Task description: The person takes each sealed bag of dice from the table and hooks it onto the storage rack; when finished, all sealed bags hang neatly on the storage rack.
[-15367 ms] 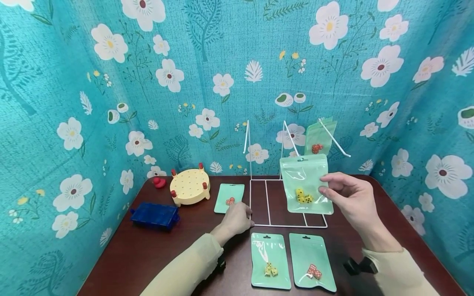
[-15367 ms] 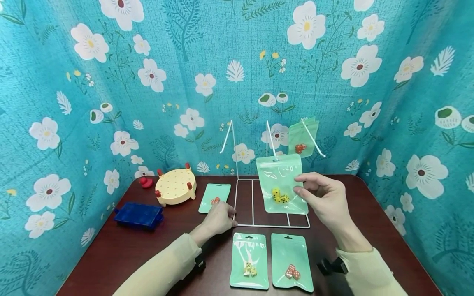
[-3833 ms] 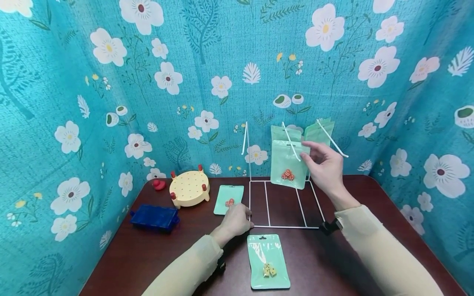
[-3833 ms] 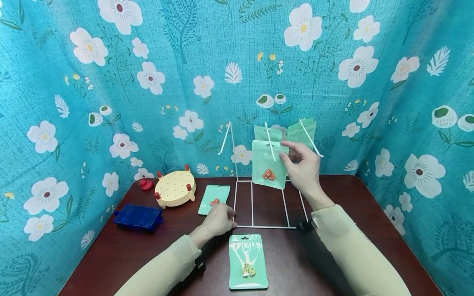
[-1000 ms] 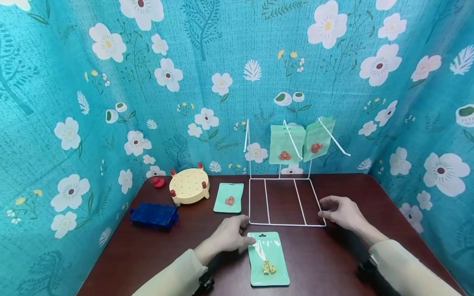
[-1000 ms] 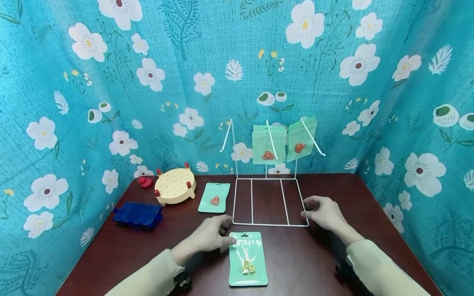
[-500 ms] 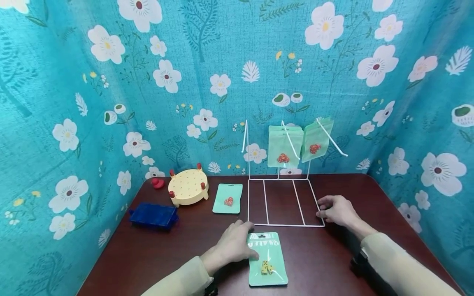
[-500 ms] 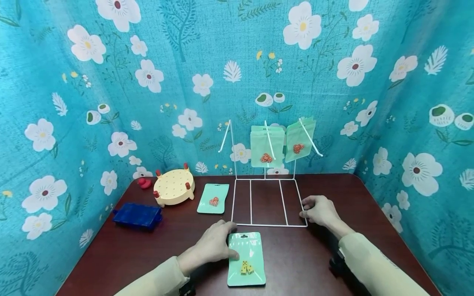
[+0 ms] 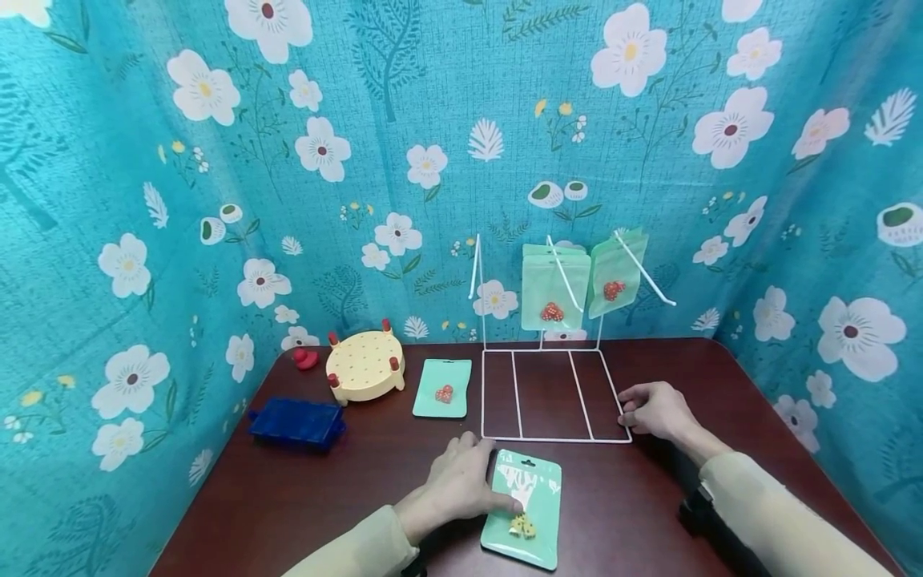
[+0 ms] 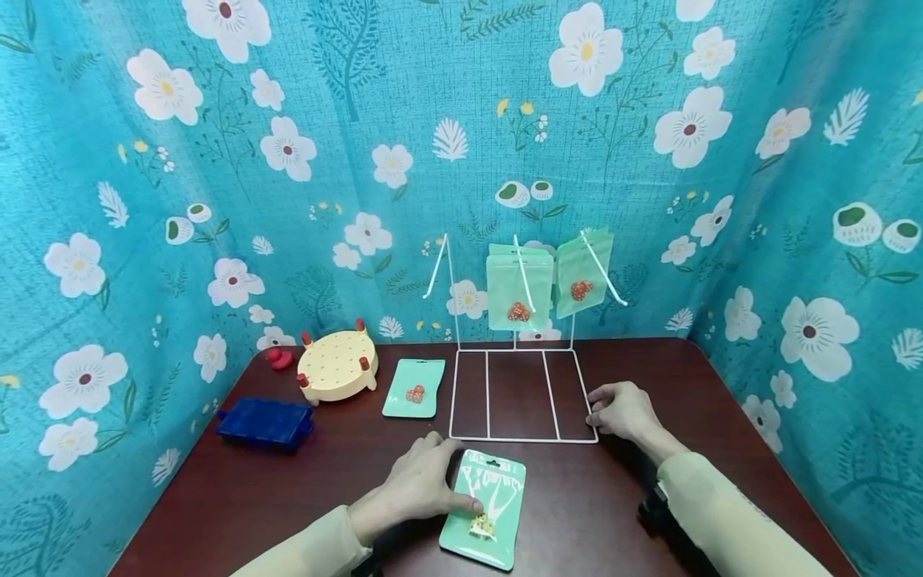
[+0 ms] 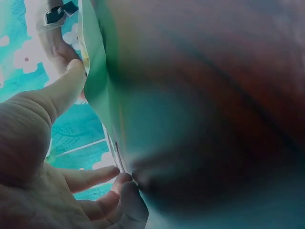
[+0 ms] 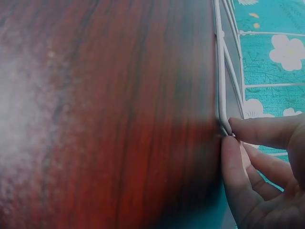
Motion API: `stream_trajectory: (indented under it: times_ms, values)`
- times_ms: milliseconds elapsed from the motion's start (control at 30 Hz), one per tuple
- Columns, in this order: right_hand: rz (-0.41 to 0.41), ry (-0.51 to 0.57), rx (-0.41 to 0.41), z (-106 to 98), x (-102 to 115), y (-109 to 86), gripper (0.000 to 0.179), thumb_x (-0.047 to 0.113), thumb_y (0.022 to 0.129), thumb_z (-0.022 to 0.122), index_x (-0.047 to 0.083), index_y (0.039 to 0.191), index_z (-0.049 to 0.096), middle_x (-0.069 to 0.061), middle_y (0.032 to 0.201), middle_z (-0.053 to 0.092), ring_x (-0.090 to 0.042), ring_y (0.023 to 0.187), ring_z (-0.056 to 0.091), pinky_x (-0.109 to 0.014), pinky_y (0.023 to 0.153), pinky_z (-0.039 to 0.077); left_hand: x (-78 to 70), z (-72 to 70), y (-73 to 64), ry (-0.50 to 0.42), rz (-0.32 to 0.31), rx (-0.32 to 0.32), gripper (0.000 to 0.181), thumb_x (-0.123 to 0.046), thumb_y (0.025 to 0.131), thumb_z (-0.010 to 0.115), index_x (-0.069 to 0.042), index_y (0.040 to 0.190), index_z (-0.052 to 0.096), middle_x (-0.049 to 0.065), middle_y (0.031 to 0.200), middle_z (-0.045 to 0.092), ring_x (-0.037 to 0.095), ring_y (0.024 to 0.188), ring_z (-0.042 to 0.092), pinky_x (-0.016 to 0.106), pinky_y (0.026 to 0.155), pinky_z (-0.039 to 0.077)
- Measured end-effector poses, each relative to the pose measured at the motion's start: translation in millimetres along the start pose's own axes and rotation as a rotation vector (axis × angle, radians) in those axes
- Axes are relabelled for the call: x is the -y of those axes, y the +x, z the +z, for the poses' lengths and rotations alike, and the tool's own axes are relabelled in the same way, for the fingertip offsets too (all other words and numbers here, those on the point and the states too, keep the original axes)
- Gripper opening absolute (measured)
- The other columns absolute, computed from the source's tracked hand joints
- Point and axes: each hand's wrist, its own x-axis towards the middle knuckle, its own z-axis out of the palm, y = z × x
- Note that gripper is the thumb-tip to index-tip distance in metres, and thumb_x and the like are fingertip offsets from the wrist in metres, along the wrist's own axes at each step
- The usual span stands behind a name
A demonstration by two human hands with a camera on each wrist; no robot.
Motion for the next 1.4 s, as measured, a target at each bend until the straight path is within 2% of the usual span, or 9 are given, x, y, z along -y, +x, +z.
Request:
stream_trajectory:
  times_ms: [100, 333, 533, 667, 833, 933, 1067, 1267, 1400]
  values:
    - [0.004, 0.016, 0.011, -0.1, -1.0, 0.6, 0.042, -0.001, 0.09, 0.087, -0.013, 0.128, 0.075, -0.013, 0.093, 0.077, -0.015, 0.075, 0.078, -0.035, 0.07, 0.069, -0.6, 0.4, -0.6, -0.004, -0.004, 0.002, 0.097, -0.071, 0.066, 0.101, -0.018, 0.143, 0.075, 0.003, 0.109, 0.061, 0.019, 0.094, 0.053, 0.034, 0.066, 0.045]
    - [0.014, 0.036, 0.024, -1.5, -6.2, 1.7, 0.045, -0.001, 0.091, 0.087, -0.014, 0.132, 0.074, -0.013, 0.095, 0.077, -0.015, 0.078, 0.079, -0.035, 0.073, 0.07, -7.4, -5.7, 3.3, -0.024, -0.017, 0.074, 0.101, -0.067, 0.069, 0.101, -0.018, 0.151, 0.07, 0.005, 0.115, 0.06, 0.02, 0.1, 0.049, 0.037, 0.071, 0.047]
    - [0.01, -0.001, 0.02, -1.3, -6.6, 1.7, 0.043, 0.002, 0.092, 0.087, -0.012, 0.13, 0.075, -0.013, 0.094, 0.077, -0.015, 0.076, 0.077, -0.032, 0.071, 0.069, -9.2, -6.6, 5.9, -0.059, -0.026, 0.081, 0.088, -0.061, 0.067, 0.105, -0.017, 0.136, 0.071, 0.001, 0.109, 0.059, 0.019, 0.097, 0.05, 0.037, 0.075, 0.048]
    - [0.008, -0.005, 0.02, -0.4, -5.6, 1.2, 0.042, 0.002, 0.092, 0.087, -0.012, 0.13, 0.075, -0.013, 0.093, 0.077, -0.015, 0.075, 0.076, -0.031, 0.07, 0.068, -8.6, -4.6, 5.8, -0.11, 0.005, 0.063, 0.085, -0.054, 0.066, 0.108, -0.018, 0.129, 0.064, -0.001, 0.11, 0.063, 0.018, 0.098, 0.057, 0.036, 0.081, 0.053]
    - [0.013, -0.019, 0.019, -1.1, -5.6, 1.4, 0.041, 0.002, 0.092, 0.087, -0.011, 0.129, 0.076, -0.013, 0.092, 0.076, -0.015, 0.074, 0.075, -0.031, 0.071, 0.068, -7.8, -2.0, 3.6, -0.214, 0.096, 0.025, 0.086, -0.04, 0.067, 0.11, -0.019, 0.134, 0.061, -0.002, 0.118, 0.077, 0.011, 0.101, 0.067, 0.033, 0.088, 0.056]
    - [0.012, -0.028, 0.015, -1.1, -6.7, 2.2, 0.04, 0.002, 0.091, 0.087, -0.01, 0.129, 0.077, -0.012, 0.091, 0.076, -0.015, 0.073, 0.075, -0.03, 0.07, 0.068, -5.9, -0.1, 3.2, -0.211, 0.155, 0.0, 0.073, -0.036, 0.066, 0.109, -0.02, 0.124, 0.068, -0.004, 0.112, 0.078, 0.006, 0.095, 0.066, 0.028, 0.086, 0.054]
    - [0.0, -0.051, 0.01, -0.5, -7.8, 2.3, 0.039, 0.003, 0.091, 0.087, -0.009, 0.127, 0.078, -0.011, 0.089, 0.077, -0.014, 0.072, 0.074, -0.029, 0.068, 0.066, -2.7, 3.0, 3.0, -0.217, 0.178, -0.016, 0.056, -0.033, 0.066, 0.107, -0.021, 0.11, 0.076, -0.006, 0.104, 0.074, 0.002, 0.09, 0.06, 0.024, 0.084, 0.052]
    - [0.002, -0.031, 0.006, 0.5, -7.6, 1.5, 0.039, 0.0, 0.09, 0.087, -0.01, 0.127, 0.077, -0.012, 0.089, 0.076, -0.014, 0.071, 0.075, -0.03, 0.067, 0.067, 5.2, 4.2, 0.4, -0.401, 0.201, -0.063, 0.031, -0.006, 0.083, 0.091, -0.014, 0.112, 0.082, -0.001, 0.097, 0.08, -0.005, 0.078, 0.064, 0.018, 0.076, 0.054]
    - [0.009, 0.025, 0.009, 0.9, -6.7, 0.3, 0.041, -0.003, 0.09, 0.087, -0.012, 0.129, 0.076, -0.012, 0.09, 0.075, -0.014, 0.073, 0.076, -0.035, 0.069, 0.069, 11.3, -2.8, -4.8, -0.517, 0.207, -0.08, 0.029, 0.005, 0.09, 0.08, -0.013, 0.112, 0.085, 0.004, 0.103, 0.085, -0.004, 0.083, 0.072, 0.021, 0.08, 0.059]
